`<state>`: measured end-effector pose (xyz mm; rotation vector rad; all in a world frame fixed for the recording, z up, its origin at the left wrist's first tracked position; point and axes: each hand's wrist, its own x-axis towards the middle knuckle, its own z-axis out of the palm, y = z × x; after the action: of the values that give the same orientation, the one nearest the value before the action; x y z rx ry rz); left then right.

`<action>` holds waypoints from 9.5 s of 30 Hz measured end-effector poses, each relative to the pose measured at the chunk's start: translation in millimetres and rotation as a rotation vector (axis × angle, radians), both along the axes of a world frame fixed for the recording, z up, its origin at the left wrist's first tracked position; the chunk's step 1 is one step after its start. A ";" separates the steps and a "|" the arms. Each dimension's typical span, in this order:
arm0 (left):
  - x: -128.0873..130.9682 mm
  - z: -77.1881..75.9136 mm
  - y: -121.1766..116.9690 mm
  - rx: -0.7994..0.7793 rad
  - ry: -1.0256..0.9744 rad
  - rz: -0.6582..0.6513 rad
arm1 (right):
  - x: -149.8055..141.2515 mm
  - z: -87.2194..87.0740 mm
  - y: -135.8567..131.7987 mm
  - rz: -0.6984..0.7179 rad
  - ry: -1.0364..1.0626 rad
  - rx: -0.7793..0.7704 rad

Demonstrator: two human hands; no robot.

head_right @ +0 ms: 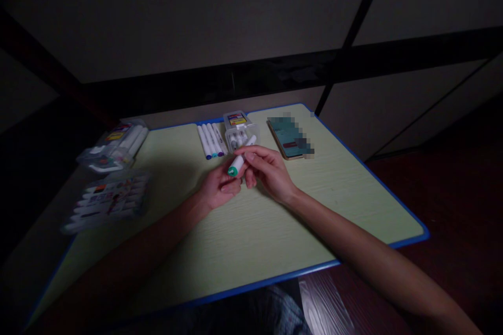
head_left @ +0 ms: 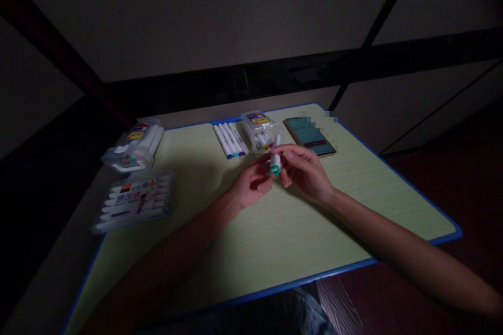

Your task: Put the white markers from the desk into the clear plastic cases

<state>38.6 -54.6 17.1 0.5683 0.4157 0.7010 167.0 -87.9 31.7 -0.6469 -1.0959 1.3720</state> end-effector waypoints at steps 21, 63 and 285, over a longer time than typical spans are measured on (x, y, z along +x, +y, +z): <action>-2.0 4.2 -2.9 0.039 -0.017 -0.073 | 4.1 2.6 5.5 -0.152 -0.009 -0.114; -6.8 1.0 3.7 -0.016 0.052 -0.053 | 26.5 -1.0 29.8 -0.140 -0.129 -0.437; -65.2 -36.3 63.3 1.906 1.363 0.708 | 21.4 -15.5 2.9 -0.506 -0.330 0.015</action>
<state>-26.6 8.6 -19.2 2.8755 1.1932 1.1957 188.4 -85.0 16.2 -1.0829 -1.0990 0.8371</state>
